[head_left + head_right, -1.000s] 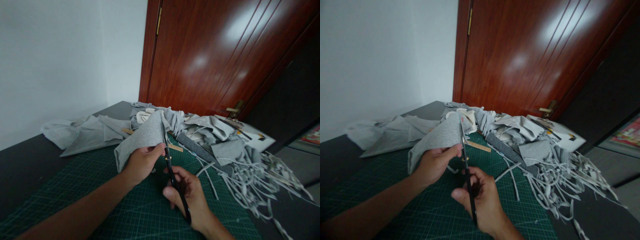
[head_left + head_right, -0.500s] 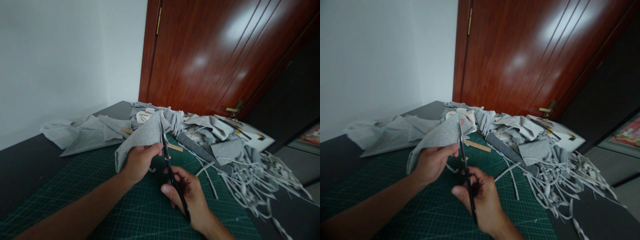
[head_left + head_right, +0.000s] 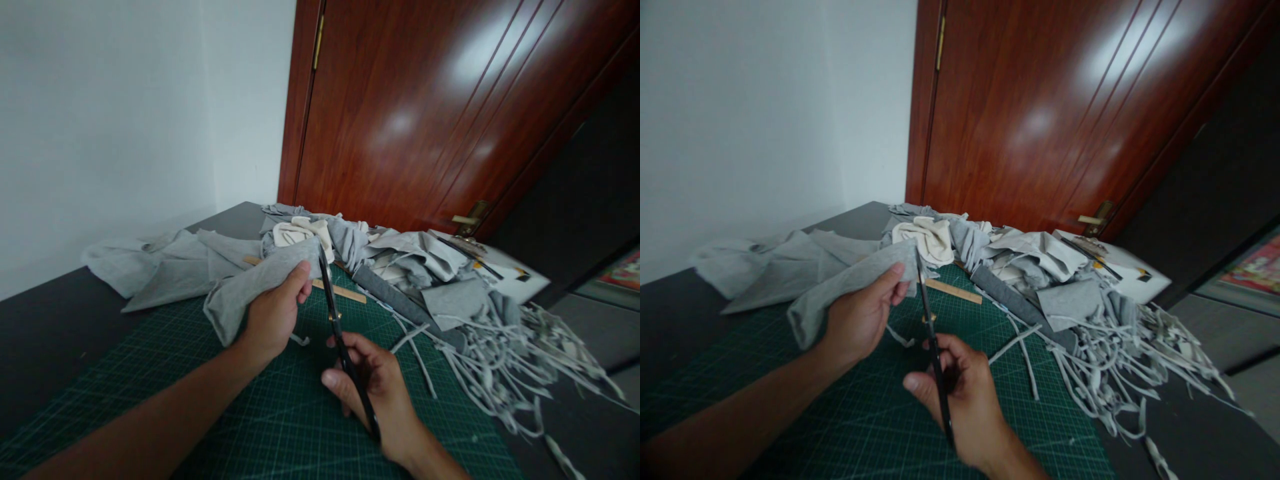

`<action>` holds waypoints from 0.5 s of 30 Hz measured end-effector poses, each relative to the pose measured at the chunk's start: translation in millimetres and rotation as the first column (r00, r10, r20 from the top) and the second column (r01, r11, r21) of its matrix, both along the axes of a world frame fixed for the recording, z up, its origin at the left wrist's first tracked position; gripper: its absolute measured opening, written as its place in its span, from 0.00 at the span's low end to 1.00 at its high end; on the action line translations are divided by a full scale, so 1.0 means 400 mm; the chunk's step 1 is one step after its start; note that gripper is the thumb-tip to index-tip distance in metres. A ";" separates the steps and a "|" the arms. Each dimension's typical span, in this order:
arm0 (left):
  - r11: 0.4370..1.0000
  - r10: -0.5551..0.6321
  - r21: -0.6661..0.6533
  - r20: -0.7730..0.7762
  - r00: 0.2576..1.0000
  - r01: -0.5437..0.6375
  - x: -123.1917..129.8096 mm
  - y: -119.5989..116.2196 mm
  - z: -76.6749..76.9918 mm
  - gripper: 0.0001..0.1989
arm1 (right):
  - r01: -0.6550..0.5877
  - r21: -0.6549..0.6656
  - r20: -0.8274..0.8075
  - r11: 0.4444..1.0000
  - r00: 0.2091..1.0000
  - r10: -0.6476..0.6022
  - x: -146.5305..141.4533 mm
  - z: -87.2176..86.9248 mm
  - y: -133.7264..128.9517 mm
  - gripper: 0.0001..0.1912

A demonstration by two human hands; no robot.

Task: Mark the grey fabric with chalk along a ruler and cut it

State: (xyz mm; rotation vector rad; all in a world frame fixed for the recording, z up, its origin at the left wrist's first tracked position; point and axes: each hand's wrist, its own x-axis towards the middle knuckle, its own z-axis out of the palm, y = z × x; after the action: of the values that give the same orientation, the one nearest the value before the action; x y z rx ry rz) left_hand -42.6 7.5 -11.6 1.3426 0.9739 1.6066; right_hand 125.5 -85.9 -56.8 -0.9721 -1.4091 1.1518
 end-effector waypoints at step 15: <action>0.960 -0.252 -0.100 0.115 0.961 0.263 0.000 0.006 0.001 0.21 | -0.081 0.070 -0.036 0.994 0.996 0.083 0.013 -0.005 0.002 0.28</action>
State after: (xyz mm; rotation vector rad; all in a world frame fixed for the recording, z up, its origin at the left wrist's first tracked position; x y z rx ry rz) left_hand -42.7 9.9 -11.0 1.2417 0.7822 1.3863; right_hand 130.5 -85.0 -58.8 -0.8463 -1.4596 1.1686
